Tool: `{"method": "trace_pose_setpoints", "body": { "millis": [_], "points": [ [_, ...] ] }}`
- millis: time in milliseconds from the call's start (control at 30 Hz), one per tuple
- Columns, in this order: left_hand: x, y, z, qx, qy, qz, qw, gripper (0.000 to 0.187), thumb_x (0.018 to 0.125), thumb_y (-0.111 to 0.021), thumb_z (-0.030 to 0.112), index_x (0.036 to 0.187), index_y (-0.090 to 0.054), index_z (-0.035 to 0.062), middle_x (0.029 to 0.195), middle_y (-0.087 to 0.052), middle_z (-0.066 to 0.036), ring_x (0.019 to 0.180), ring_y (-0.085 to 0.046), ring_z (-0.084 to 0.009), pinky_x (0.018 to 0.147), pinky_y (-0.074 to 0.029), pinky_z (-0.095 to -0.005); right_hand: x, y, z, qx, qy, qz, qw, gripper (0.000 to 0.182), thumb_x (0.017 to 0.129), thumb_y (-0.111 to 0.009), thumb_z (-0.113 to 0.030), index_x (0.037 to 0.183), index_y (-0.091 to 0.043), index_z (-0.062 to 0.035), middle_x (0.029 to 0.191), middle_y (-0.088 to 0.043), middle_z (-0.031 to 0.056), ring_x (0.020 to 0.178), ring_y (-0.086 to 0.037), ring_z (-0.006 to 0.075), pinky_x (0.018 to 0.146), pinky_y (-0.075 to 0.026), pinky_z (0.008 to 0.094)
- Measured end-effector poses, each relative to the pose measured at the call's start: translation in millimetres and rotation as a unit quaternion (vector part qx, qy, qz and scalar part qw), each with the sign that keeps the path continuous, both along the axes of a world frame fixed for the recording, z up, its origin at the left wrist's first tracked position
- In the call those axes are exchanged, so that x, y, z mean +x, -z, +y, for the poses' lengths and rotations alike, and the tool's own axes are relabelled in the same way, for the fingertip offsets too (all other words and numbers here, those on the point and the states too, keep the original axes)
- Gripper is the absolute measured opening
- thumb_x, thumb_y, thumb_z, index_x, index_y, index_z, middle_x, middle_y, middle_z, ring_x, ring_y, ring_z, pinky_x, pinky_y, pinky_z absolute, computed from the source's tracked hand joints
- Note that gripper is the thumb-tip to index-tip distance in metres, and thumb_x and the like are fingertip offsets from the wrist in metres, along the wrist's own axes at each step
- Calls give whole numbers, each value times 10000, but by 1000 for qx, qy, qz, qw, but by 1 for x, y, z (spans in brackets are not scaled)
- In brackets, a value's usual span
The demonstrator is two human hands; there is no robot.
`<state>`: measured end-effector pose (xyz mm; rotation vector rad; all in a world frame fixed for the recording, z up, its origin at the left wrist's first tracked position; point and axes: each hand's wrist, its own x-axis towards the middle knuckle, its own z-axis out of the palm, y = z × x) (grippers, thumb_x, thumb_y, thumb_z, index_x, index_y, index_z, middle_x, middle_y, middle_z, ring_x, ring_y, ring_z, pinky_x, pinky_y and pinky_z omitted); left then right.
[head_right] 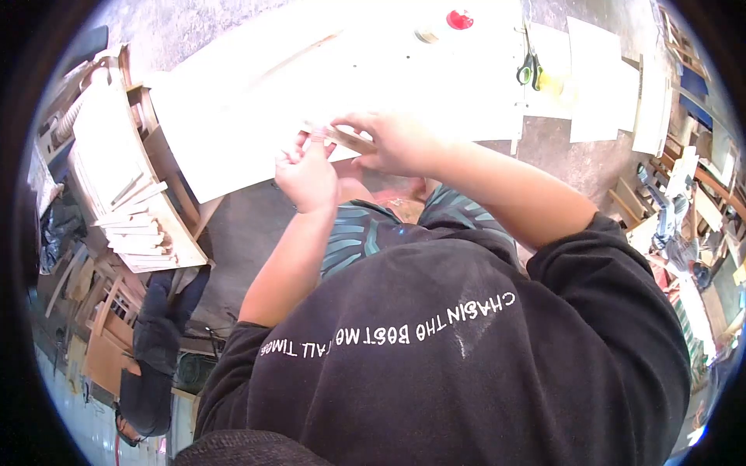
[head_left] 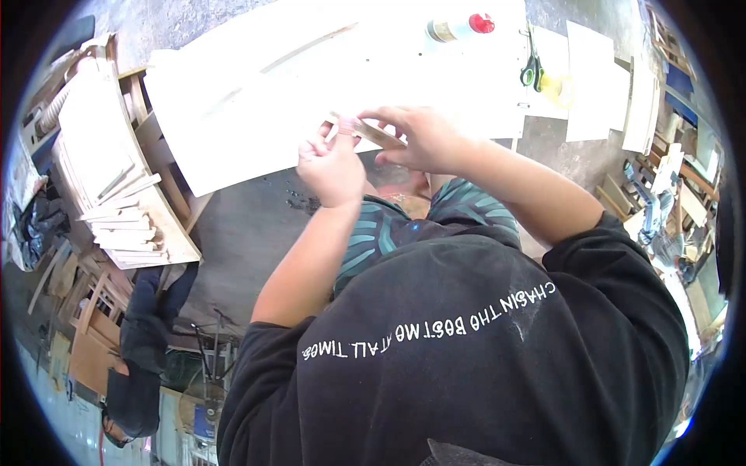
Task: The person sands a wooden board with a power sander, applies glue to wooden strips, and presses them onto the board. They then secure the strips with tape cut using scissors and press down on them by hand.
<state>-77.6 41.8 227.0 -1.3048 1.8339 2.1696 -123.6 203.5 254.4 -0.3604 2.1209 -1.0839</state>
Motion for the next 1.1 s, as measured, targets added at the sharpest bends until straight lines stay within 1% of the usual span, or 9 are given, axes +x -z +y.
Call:
{"method": "trace_pose_setpoints", "body": {
  "millis": [67, 233, 400, 467, 533, 700, 767, 900, 1100],
  "points": [
    [5, 6, 14, 32, 23, 3, 999, 425, 938, -768, -2, 851, -359, 78, 1143, -664, -219, 1007, -748, -277, 767, -688, -384, 12, 17, 21, -2, 19, 18, 1000, 623, 845, -812, -153, 1434, -612, -135, 1195, -749, 155, 1038, -741, 263, 874, -601, 429],
    [19, 52, -20, -40, 261, -21, 964, 403, 943, -809, 147, 759, -459, 68, 791, -688, -80, 826, -718, -147, 706, -558, -294, 11, 55, 77, 56, 2, -110, 992, 468, 961, -587, 19, 1412, -646, -90, 1257, -712, 204, 1134, -689, 376, 1028, -545, 414],
    [-16, 56, -77, -179, 399, -78, 896, 290, 912, -829, 165, 776, -616, 24, 792, -713, -73, 800, -712, -143, 754, -557, -319, 14, 126, 139, 166, -42, -18, 985, 649, 769, -490, 196, 1306, -722, -86, 1224, -645, 190, 1185, -623, 373, 1033, -518, 430],
    [-49, 56, -93, -296, 449, 36, 842, 241, 947, -799, 222, 894, -648, 41, 939, -754, -112, 886, -716, -192, 814, -553, -342, -6, 110, 146, 251, -66, -20, 966, 560, 805, -517, 131, 1259, -738, -110, 1249, -648, 161, 1235, -599, 354, 1046, -514, 460],
    [-79, 78, -117, -466, 457, 22, 758, 203, 947, -782, 270, 961, -708, 81, 1029, -760, -134, 964, -719, -282, 879, -552, -394, -2, 131, 160, 301, -61, 77, 949, 481, 873, -566, 23, 1301, -715, -140, 1262, -657, 132, 1261, -587, 333, 1064, -511, 460],
    [-126, 129, -157, -548, 486, 101, 674, 254, 891, -815, 260, 1123, -777, 164, 1144, -743, -98, 1099, -682, -308, 943, -543, -417, 15, 125, 143, 268, -2, 89, 959, 410, 930, -678, -212, 1338, -690, -166, 1263, -673, 95, 1278, -573, 313, 1082, -501, 456],
    [-132, 146, -158, -547, 513, 113, 652, 301, 893, -813, 267, 1187, -781, 212, 1173, -736, -69, 1138, -667, -302, 970, -537, -424, 28, 137, 135, 255, -12, 136, 957, 396, 934, -734, -281, 1313, -693, -174, 1227, -682, 82, 1228, -598, 290, 1083, -489, 444],
    [-140, 163, -160, -550, 537, 76, 635, 365, 928, -781, 289, 1291, -756, 277, 1191, -738, -60, 1138, -679, -291, 982, -541, -416, 37, 160, 124, 238, 36, 166, 956, 234, 958, -689, -211, 1181, -747, -169, 1164, -720, 49, 1180, -628, 295, 1072, -481, 432],
    [-158, 155, -170, -523, 574, 49, 628, 301, 955, -750, 262, 1254, -769, 234, 1189, -751, -66, 1079, -711, -299, 948, -562, -409, 25, 168, 150, 198, 42, 111, 973, 221, 963, -680, -186, 1161, -755, -122, 1112, -736, 97, 1109, -663, 314, 995, -521, 438]
  ]
}}
